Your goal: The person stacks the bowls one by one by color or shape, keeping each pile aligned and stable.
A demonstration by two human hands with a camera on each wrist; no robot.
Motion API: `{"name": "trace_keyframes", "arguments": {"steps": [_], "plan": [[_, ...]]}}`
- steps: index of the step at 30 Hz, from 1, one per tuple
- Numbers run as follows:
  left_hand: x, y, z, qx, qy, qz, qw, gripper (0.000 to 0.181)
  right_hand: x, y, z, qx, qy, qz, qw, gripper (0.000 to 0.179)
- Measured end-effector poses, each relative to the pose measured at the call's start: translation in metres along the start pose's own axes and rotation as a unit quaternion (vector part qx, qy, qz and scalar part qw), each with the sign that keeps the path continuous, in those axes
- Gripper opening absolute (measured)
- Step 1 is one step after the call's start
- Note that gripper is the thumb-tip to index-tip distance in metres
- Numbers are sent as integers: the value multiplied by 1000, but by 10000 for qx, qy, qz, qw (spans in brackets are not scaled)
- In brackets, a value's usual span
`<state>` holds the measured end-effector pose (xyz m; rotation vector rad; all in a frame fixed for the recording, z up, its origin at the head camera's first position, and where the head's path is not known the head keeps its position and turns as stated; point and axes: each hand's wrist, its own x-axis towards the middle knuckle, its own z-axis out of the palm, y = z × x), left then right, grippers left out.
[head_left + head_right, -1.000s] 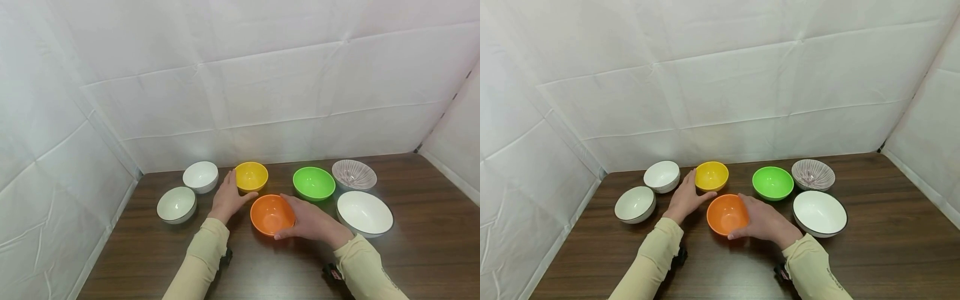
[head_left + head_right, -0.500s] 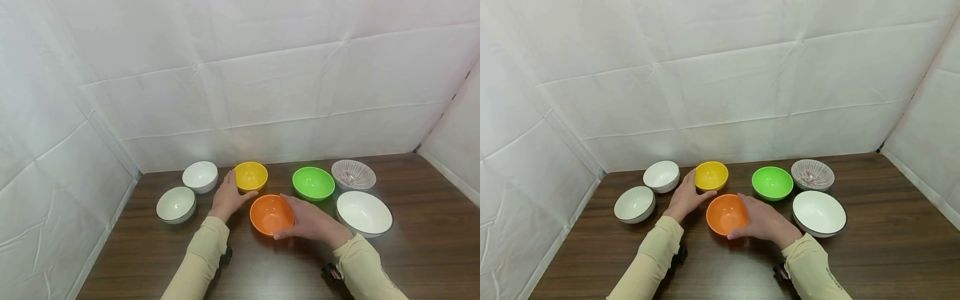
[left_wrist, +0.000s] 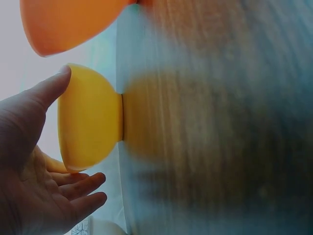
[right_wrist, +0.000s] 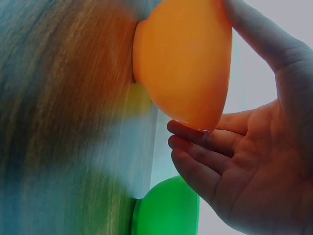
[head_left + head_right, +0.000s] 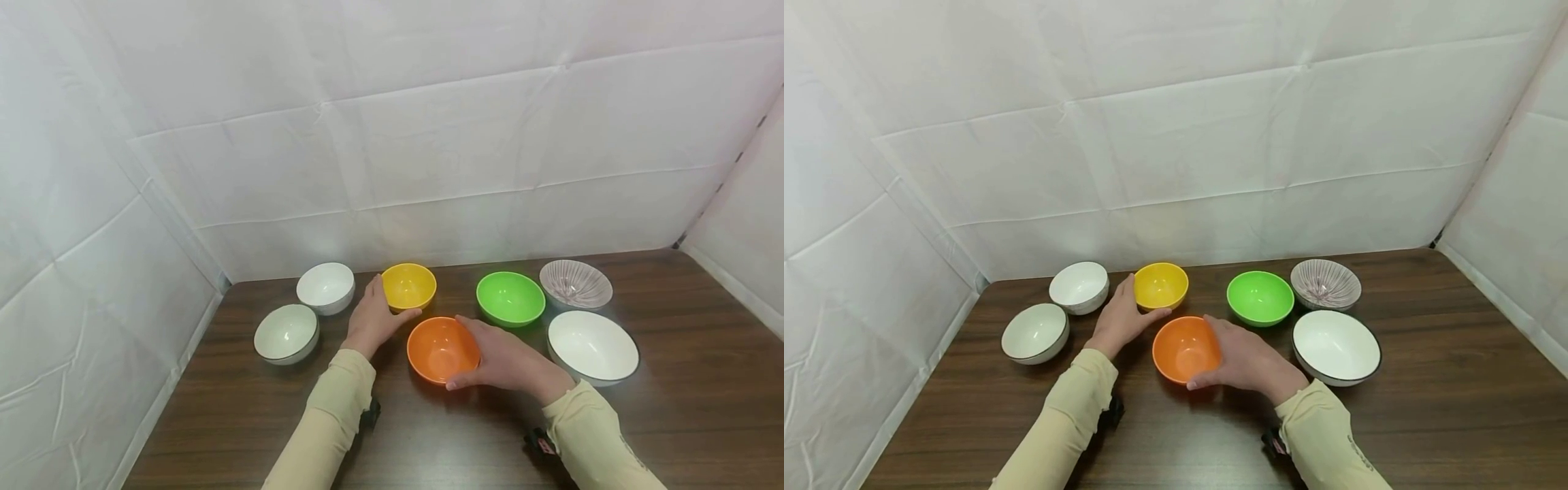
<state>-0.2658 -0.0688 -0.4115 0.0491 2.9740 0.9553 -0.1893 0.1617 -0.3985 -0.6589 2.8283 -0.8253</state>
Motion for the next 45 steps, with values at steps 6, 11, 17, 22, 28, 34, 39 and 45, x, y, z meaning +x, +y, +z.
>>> {"name": "trace_keyframes", "arguments": {"steps": [6, 11, 17, 22, 28, 34, 39, 45], "plan": [[1, 1, 1, -124, -8, -107, 9999, 110, 0, -1, 0, 10, -53, 118, 9999, 114], [1, 1, 1, -166, -22, -154, 9997, 112, 0, -1, -1, -41, -99, 172, 9998, 116], [2, 2, 2, -204, -29, -179, 9996, 112, -1, -1, 0, -47, -91, 158, 9998, 115], [2, 2, 2, -282, 12, -170, 9995, 111, -1, -2, -1, -56, -95, 144, 9998, 115], [2, 1, 2, -465, 129, -94, 9988, 109, -2, -3, -4, -50, -50, 44, 10000, 114], [3, 1, 3, -626, 258, 19, 9977, 107, -2, -4, -4, -26, -72, 63, 10000, 115], [3, 0, 3, -712, 320, 53, 9969, 106, -2, -4, -4, -59, -79, 53, 9999, 115], [2, 0, 1, -845, 345, 37, 9958, 104, -2, -3, -3, -36, -78, 97, 9999, 113]]}}
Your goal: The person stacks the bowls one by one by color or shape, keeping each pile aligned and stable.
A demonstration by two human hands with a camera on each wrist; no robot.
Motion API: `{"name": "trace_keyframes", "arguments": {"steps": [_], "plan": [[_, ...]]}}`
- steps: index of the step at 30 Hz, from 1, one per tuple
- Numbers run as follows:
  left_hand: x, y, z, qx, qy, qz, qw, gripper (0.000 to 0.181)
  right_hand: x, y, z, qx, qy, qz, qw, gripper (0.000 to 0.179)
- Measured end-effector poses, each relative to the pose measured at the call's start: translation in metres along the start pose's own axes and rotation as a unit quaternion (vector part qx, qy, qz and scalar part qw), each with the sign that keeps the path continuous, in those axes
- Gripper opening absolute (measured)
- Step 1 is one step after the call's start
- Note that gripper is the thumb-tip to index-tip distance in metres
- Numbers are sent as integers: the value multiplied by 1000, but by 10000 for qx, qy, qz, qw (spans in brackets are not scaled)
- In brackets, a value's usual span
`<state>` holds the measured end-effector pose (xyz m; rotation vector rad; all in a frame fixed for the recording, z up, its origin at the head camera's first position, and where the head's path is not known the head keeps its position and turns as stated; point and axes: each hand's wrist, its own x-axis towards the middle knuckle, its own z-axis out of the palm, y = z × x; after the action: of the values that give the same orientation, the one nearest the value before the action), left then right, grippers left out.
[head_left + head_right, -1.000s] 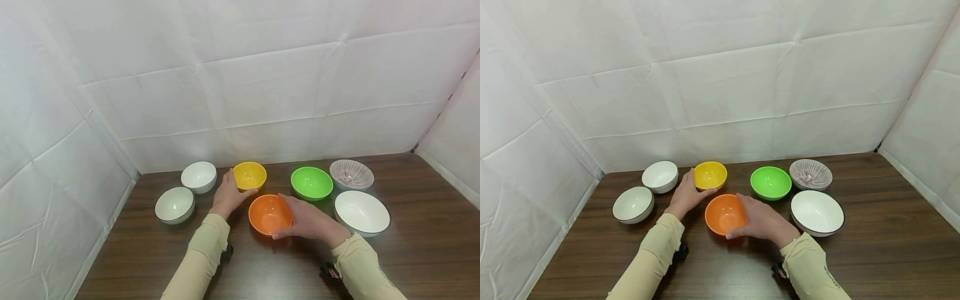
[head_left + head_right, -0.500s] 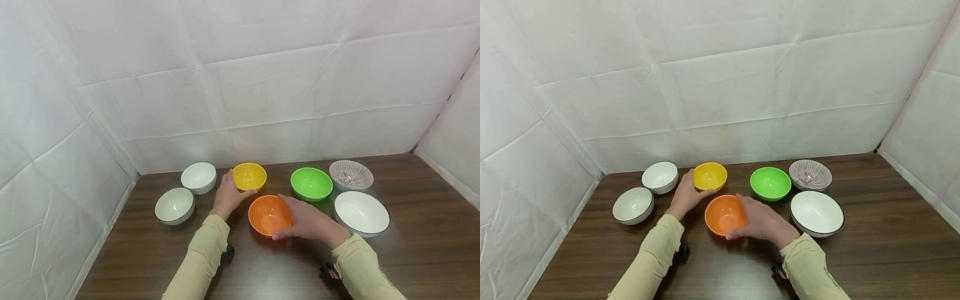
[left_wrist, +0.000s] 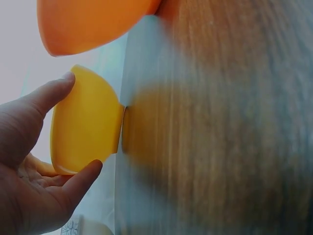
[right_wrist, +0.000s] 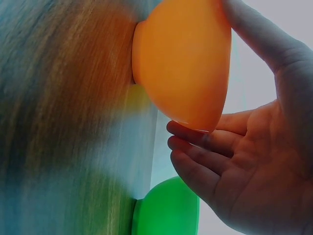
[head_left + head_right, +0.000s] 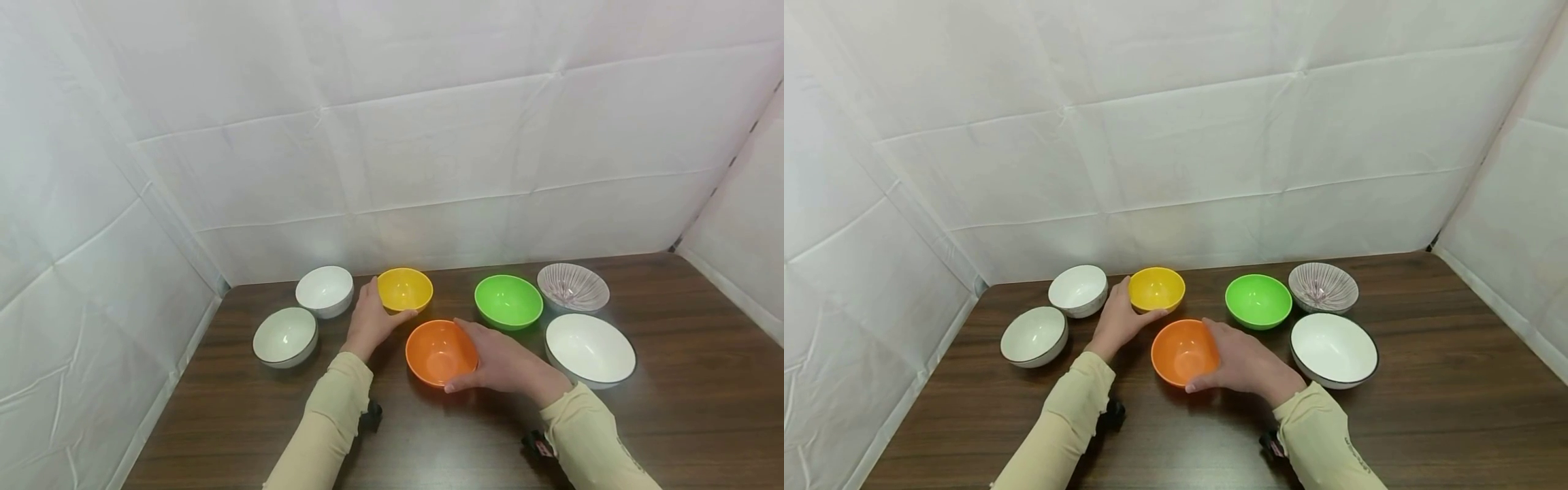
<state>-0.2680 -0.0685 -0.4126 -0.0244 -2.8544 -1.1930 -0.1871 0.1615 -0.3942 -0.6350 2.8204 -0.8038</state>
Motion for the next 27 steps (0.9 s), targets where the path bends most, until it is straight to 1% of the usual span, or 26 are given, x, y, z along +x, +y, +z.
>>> {"name": "trace_keyframes", "arguments": {"steps": [8, 13, 18, 27], "plan": [[-2, -2, -2, 25, 22, 11, 10000, 103, 0, -2, 0, 24, 3, 63, 10000, 113], [-2, -2, -4, -20, 24, 54, 10000, 102, -1, -2, -1, -61, 26, -16, 10000, 113], [-3, -3, -4, -7, 54, 78, 10000, 101, 0, -2, -2, -46, 16, -14, 10000, 114], [-4, -3, -6, 18, 86, 11, 10000, 102, 0, -1, 0, -76, 25, -30, 10000, 114]]}}
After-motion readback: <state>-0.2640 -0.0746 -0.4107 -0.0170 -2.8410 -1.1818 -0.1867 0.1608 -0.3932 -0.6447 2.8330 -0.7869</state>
